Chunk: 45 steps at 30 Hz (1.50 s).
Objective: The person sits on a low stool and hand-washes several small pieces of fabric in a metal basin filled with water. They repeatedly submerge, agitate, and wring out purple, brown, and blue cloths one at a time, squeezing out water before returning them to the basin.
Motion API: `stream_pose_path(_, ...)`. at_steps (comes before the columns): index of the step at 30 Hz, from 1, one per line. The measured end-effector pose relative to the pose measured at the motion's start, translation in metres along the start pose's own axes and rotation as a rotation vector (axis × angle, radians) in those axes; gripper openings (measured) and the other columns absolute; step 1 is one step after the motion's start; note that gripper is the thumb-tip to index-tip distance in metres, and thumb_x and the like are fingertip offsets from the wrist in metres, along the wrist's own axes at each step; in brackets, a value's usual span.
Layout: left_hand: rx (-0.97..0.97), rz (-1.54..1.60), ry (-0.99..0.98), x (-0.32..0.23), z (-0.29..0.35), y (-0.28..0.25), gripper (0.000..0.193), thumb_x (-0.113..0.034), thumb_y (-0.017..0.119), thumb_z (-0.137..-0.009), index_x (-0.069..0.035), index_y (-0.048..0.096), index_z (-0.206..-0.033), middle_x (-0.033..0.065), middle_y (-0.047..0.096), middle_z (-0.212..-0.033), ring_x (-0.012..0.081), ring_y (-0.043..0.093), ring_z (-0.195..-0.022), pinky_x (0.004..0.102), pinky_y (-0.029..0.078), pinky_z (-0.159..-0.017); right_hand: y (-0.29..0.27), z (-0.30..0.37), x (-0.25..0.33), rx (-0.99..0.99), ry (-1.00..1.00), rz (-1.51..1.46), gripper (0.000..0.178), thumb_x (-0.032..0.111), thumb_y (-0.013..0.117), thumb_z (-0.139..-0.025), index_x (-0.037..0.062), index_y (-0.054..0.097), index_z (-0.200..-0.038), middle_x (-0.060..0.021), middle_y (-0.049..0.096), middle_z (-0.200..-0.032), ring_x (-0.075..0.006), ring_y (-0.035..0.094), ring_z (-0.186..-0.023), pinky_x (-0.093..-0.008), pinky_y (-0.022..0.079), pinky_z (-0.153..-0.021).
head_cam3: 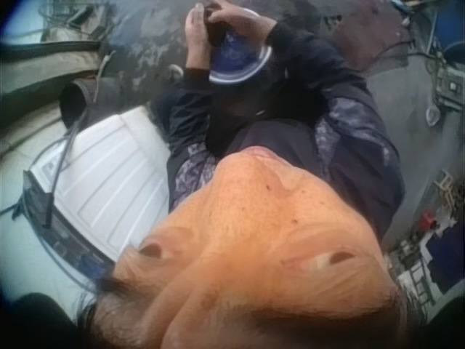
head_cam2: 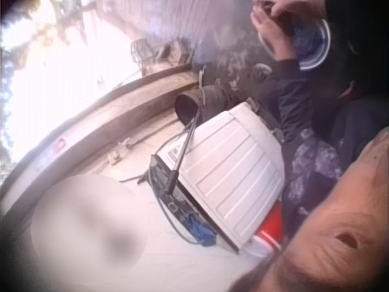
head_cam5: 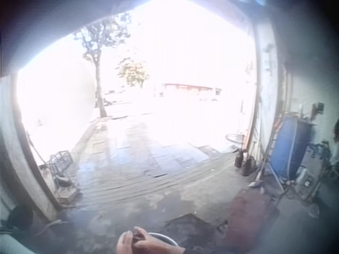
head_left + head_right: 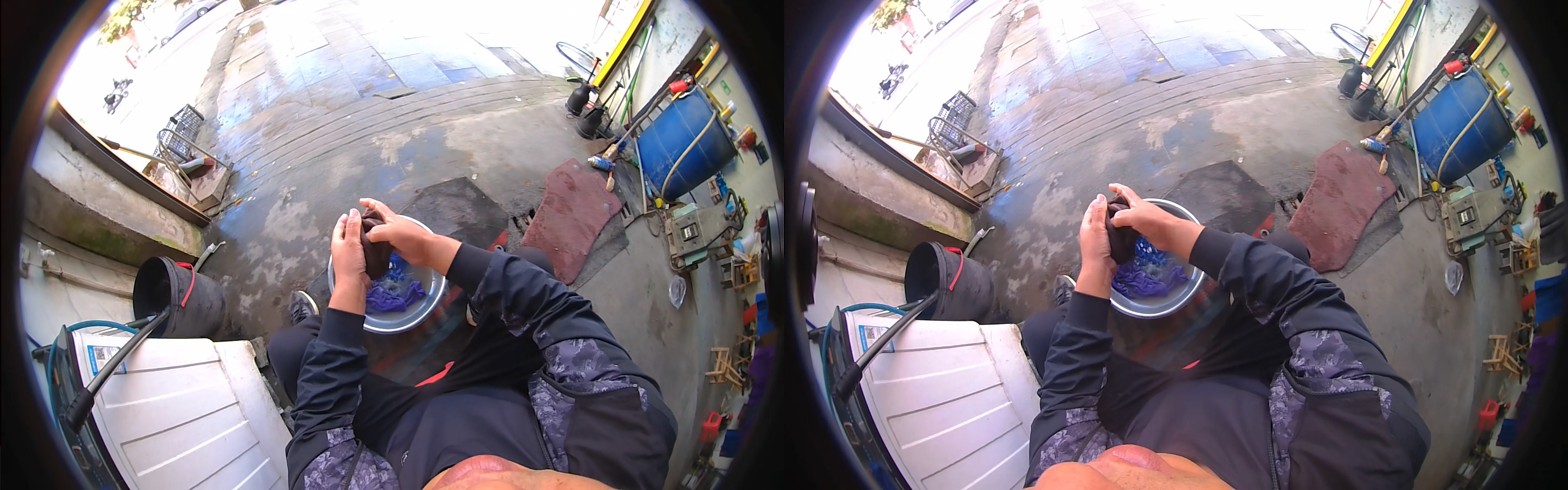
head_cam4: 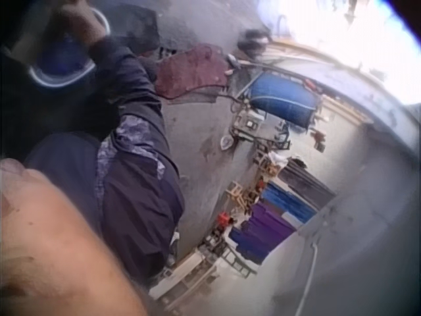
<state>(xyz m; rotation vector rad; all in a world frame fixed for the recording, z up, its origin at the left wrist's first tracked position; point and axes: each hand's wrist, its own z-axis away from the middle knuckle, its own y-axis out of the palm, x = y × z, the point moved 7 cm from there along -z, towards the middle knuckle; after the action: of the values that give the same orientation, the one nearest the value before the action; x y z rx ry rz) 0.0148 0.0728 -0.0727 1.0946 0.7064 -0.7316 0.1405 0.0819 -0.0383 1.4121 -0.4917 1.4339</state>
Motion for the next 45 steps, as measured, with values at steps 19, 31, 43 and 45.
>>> stream_pose_path(19, -0.131, -0.742, 0.401, -0.01, 0.008, 0.019, 0.039, -0.037, 0.061, -0.109, 0.0, 0.074, -0.107, 0.0248, 0.078, -0.098, 0.0382, 0.077, -0.092, 0.0455, 0.057, -0.085, -0.025, -0.013, -0.015, -0.427, -0.151, -0.006, 0.031, 0.031, 0.06, -0.111, 0.0035, 0.071, -0.103, -0.0075, 0.072, -0.096, -0.0153, 0.065, -0.088, -0.0331, 0.053, -0.079)
stream_pose_path(31, -0.13, -0.839, 0.378, -0.021, 0.013, 0.018, 0.047, -0.039, 0.05, -0.112, 0.002, 0.072, -0.112, 0.0308, 0.075, -0.104, 0.0507, 0.072, -0.1, 0.0523, 0.056, -0.089, -0.031, -0.028, -0.023, -0.387, -0.197, 0.188, 0.028, 0.024, 0.058, -0.106, -0.0004, 0.071, -0.098, -0.0072, 0.07, -0.091, -0.0148, 0.062, -0.084, -0.0331, 0.051, -0.077)
stream_pose_path(43, -0.098, -0.826, 0.341, -0.012, 0.008, 0.007, 0.051, -0.04, 0.047, -0.114, 0.003, 0.072, -0.109, 0.0316, 0.075, -0.104, 0.0494, 0.072, -0.1, 0.0508, 0.055, -0.089, -0.032, -0.033, -0.032, -0.306, -0.179, 0.208, 0.025, 0.021, 0.059, -0.107, 0.0012, 0.07, -0.098, -0.0047, 0.071, -0.093, -0.0118, 0.062, -0.084, -0.0307, 0.051, -0.076)
stream_pose_path(45, -0.088, -0.813, 0.328, -0.011, 0.008, 0.008, 0.051, -0.041, 0.046, -0.114, 0.003, 0.072, -0.109, 0.0313, 0.075, -0.103, 0.0489, 0.072, -0.099, 0.0499, 0.055, -0.089, -0.033, -0.033, -0.03, -0.307, -0.172, 0.222, 0.026, 0.021, 0.059, -0.107, 0.0011, 0.07, -0.097, -0.0047, 0.07, -0.093, -0.0113, 0.061, -0.083, -0.0306, 0.051, -0.076)
